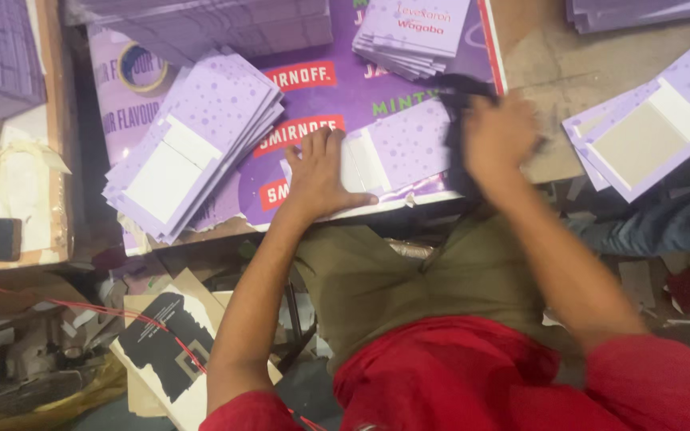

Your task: The person repeatedly folds small purple printed paper sheets in half and stacks them on the table. The person uses both hands to align and crease each sheet before placing it into a growing pile.

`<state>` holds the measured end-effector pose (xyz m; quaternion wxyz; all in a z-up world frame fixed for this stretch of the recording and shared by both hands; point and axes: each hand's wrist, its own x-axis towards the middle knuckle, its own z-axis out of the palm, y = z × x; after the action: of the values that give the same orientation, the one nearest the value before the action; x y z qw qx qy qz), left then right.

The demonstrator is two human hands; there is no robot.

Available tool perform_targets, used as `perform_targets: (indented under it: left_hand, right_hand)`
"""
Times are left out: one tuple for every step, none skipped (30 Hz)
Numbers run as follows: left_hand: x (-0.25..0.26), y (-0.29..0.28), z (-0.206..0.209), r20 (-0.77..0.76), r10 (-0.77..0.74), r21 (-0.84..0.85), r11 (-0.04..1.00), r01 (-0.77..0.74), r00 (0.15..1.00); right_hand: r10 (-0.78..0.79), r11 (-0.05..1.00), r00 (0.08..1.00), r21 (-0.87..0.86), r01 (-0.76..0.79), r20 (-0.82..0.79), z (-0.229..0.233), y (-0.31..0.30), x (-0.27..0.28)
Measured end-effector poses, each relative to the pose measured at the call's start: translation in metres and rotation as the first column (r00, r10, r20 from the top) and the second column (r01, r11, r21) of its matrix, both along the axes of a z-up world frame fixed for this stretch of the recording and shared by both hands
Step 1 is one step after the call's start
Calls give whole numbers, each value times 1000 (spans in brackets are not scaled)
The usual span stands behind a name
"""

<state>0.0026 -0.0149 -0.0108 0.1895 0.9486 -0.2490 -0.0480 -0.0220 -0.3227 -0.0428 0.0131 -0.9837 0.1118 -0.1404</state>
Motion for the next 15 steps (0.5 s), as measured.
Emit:
perform_targets:
  left_hand:
    - [6, -4, 3, -66, 39, 57, 998, -35, 997]
    - [12, -8, 8, -130, 81, 116, 991, -66, 988]
    - [17, -11, 13, -192, 132, 174, 980, -98, 972]
    - [22, -15, 20, -197, 166, 171, 976, -133, 966]
    - [23, -18, 26, -207, 202, 167, 971, -169, 957]
    - [21, -20, 34, -218, 238, 165, 965, -205, 946]
    - [15, -22, 41, -180, 217, 120, 973, -198, 959]
    - [6, -23, 49, -140, 199, 76, 979, -190, 970]
    - [1, -22, 57, -87, 185, 32, 983, -183, 979]
    - [-11, -28, 63, 2, 212, 77, 974, -211, 977]
    - [-28, -33, 64, 86, 225, 130, 963, -235, 970]
    - [-48, -36, 63, 309, 145, 79, 981, -177, 940]
    - [-72, -39, 57, 504, 70, 44, 993, -107, 861]
    - [-84, -40, 48, 552, 41, 29, 997, -68, 833]
    - [-89, -42, 37, 606, 13, 14, 1000, -27, 795]
  right_hand:
    - [-3, 1000, 1000, 1, 3, 26, 6, -21, -7]
    - [-6, 1000, 999, 3, 6, 53, 13, -37, -16]
    - [-10, 999, 997, 32, 7, 75, 21, -49, -25]
    - [-14, 998, 995, 61, 8, 97, 29, -55, -34]
    - [-11, 996, 988, 92, -4, 155, 36, -55, -43]
    - [-9, 992, 977, 123, -18, 212, 44, -53, -53]
    - [-11, 987, 964, 157, -32, 267, 53, -49, -63]
    - [2, 966, 946, 244, -86, 323, 63, -42, -76]
    - [12, 933, 921, 326, -151, 390, 75, -32, -84]
    - [28, 914, 891, 349, -206, 452, 88, -22, -90]
    - [33, 892, 862, 374, -254, 507, 100, -8, -100]
    - [49, 894, 830, 346, -285, 556, 110, 7, -107]
    - [67, 895, 804, 321, -311, 591, 118, 26, -114]
    - [147, 862, 821, 335, -380, 552, 122, 45, -114]
    - [229, 824, 822, 347, -449, 521, 123, 63, -111]
